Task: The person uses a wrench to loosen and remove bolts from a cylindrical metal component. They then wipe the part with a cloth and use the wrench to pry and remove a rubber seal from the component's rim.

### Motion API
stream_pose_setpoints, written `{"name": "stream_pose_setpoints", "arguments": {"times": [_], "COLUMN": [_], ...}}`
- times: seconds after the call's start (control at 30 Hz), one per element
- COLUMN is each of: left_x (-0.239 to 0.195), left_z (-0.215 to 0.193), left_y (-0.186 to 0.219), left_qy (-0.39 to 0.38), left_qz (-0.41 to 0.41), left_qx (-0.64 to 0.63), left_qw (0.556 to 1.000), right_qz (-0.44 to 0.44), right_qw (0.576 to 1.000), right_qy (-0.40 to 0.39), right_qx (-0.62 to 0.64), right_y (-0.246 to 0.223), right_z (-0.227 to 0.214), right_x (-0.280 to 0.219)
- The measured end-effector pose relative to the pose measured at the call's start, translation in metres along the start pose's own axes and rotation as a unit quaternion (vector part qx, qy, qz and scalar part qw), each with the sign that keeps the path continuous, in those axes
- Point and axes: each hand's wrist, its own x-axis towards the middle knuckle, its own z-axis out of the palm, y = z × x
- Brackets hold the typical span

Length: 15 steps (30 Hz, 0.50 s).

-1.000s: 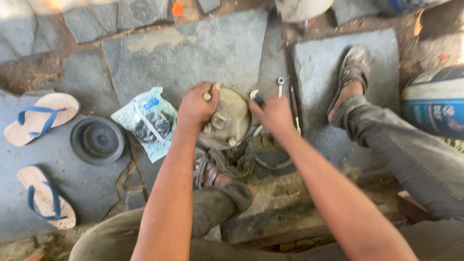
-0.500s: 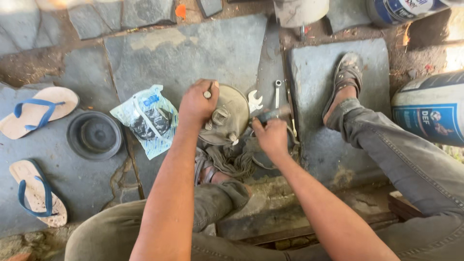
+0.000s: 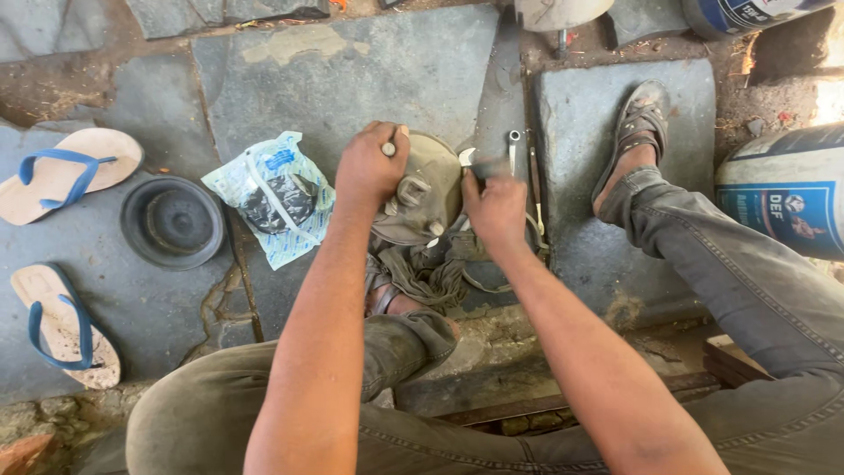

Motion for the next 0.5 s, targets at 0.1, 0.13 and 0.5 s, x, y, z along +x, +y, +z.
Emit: {"name": "stream_pose_setpoints", "arguments": {"times": [0.1, 0.13, 0.5], "left_x": [0.001, 0.0, 0.006], "left_z": [-0.002, -0.003, 0.012], "left_y": [0.006, 0.008, -0.011], "left_qy": [-0.004, -0.006, 0.036], "left_qz": [-0.008, -0.017, -0.004], "left_qx": [0.013, 0.007, 0.003], "left_qw": [1.0, 1.0, 0.999], "right_qz": [-0.077, -0.051, -0.083], "right_qw": [0.988, 0.992, 0.983], "right_qy": [0.059, 0.058, 0.132], "right_qx": [0.119, 0.098, -0.095], "right_y": [-0.007, -0.008, 0.063], "right_z": [-0.002, -0.005, 0.008], "right_x": [-0.032, -0.04, -0.031]}}
